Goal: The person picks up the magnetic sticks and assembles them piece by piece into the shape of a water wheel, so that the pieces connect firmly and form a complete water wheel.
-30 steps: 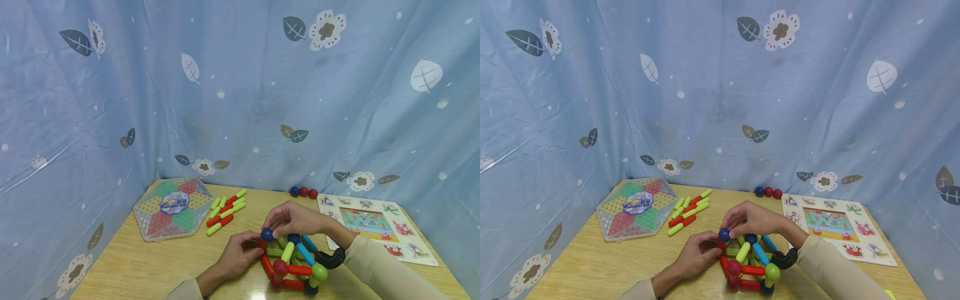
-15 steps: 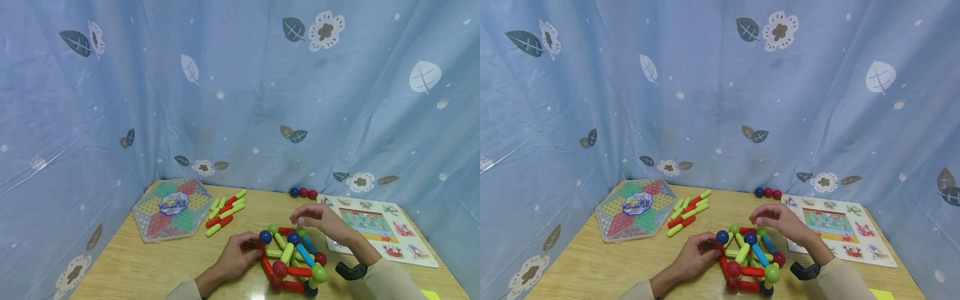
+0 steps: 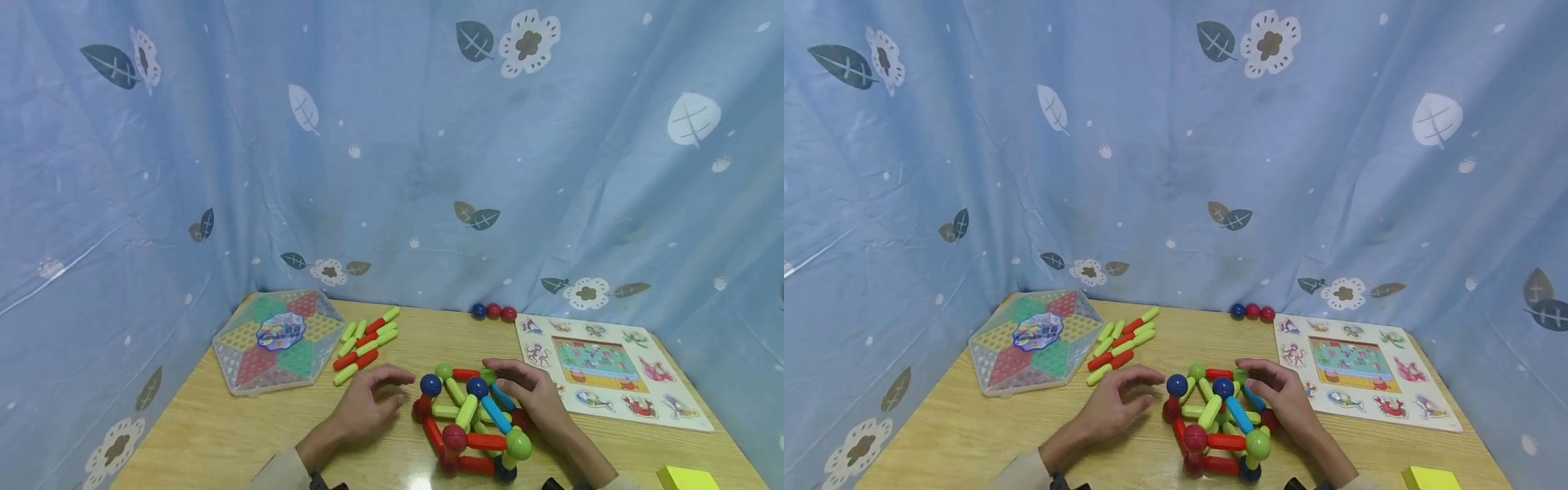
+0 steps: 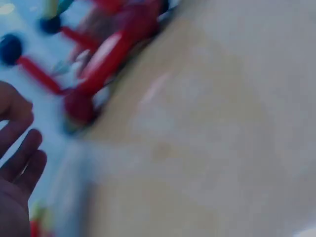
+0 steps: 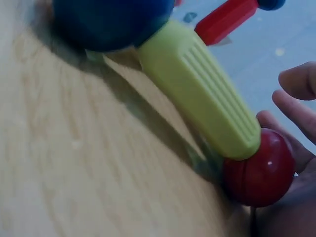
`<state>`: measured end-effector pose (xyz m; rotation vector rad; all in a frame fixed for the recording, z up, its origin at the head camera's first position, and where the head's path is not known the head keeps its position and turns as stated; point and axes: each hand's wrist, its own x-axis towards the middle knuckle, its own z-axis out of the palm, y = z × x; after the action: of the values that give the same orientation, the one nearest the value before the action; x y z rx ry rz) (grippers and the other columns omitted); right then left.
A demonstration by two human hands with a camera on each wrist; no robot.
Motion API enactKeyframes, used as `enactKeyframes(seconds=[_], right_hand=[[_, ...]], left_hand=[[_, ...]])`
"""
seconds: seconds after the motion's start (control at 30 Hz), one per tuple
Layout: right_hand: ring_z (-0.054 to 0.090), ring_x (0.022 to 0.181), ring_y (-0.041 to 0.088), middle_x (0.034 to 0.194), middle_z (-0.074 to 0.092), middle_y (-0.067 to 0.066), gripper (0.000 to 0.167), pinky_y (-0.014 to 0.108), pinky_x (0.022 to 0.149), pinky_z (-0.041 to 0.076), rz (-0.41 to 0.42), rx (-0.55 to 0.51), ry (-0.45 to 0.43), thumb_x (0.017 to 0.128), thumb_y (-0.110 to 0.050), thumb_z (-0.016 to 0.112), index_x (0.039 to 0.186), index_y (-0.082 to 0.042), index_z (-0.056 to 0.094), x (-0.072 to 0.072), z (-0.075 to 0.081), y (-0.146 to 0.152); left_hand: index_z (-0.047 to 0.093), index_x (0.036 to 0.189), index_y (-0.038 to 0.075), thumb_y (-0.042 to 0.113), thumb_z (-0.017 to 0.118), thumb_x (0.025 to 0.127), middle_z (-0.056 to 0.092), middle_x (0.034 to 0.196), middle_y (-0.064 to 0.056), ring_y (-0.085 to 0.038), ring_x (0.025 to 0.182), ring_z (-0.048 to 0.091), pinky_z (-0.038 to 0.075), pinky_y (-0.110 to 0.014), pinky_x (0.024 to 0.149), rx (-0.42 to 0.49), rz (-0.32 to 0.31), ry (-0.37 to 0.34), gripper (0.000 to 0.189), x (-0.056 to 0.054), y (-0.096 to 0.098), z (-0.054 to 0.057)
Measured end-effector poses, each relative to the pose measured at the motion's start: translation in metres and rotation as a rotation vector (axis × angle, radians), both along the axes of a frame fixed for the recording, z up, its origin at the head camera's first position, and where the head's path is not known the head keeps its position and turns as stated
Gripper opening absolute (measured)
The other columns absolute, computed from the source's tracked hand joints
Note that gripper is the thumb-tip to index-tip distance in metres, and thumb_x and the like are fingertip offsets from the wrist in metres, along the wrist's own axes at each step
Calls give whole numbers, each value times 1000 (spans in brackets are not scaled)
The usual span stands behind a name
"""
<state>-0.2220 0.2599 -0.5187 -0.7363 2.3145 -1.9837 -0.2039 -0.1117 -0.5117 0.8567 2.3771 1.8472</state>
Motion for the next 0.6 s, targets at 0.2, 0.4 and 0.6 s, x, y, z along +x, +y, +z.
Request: enactKeyframes(seconds=[0.2,0.4,0.6], right_hand=[[69,129,6,143,72,17,33,15,107,52,-8,12,-11,110,-2,58,140,9,65,1,-1,-2],[69,128,6,142,73,16,32,15,106,52,-19,19,-7,110,-1,59,139,10,65,1,-3,-2],[69,127,5,143,72,18,32,16,105,53,-25,36,6,109,-1,60,139,8,66,2,-2,-1]], left_hand=[[84,115,10,-24,55,90,83,120,-2,-19,119,76,61,-37,105,-225,175,269,51,-18,-67,14],[84,116,14,-28,53,84,79,133,-3,-28,128,72,55,-58,112,-629,-12,443,61,-27,-93,17],[83,116,16,-14,70,94,80,124,3,-22,117,68,58,-49,106,-756,-68,528,40,-29,-89,16]])
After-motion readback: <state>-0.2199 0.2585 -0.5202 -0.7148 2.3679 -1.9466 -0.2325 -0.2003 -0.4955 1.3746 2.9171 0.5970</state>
